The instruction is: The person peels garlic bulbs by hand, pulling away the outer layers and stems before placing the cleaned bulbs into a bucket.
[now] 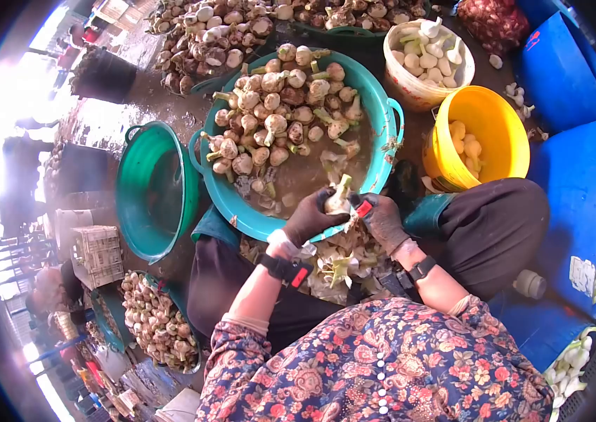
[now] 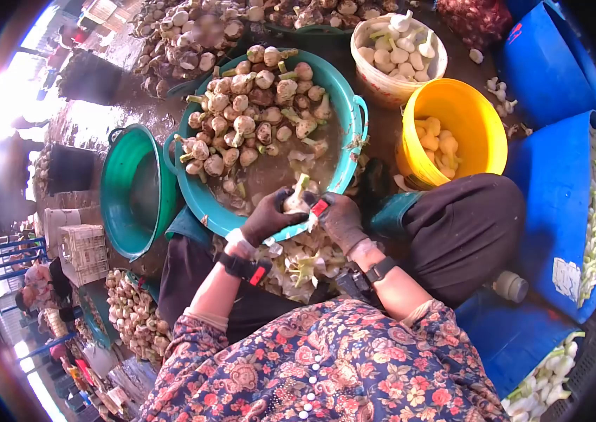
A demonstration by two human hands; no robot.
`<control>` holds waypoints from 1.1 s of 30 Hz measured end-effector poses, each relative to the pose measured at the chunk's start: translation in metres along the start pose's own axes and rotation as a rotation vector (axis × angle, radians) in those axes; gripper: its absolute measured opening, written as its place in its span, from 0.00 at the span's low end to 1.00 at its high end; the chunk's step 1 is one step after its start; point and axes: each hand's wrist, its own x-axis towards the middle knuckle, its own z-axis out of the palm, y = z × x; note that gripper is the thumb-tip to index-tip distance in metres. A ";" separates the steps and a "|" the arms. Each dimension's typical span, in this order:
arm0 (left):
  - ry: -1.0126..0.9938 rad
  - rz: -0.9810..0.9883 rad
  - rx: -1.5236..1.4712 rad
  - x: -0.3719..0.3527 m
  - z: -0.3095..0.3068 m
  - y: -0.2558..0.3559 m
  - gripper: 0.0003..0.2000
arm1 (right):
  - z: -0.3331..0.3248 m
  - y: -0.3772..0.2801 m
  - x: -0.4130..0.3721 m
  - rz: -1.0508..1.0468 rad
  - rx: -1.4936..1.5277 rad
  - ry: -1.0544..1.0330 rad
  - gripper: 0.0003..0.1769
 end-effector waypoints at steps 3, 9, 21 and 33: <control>0.203 0.244 0.330 -0.021 0.023 0.003 0.26 | -0.001 -0.017 -0.009 -0.032 -0.073 0.011 0.22; 0.199 0.274 0.364 -0.049 0.018 0.025 0.26 | -0.009 -0.026 -0.015 0.038 0.058 -0.153 0.20; -0.141 -0.108 -0.155 -0.067 0.000 0.009 0.24 | -0.012 -0.017 -0.033 0.084 0.355 -0.464 0.20; 0.373 0.257 -0.147 -0.062 0.054 -0.006 0.21 | -0.011 -0.004 -0.024 0.101 0.270 -0.408 0.22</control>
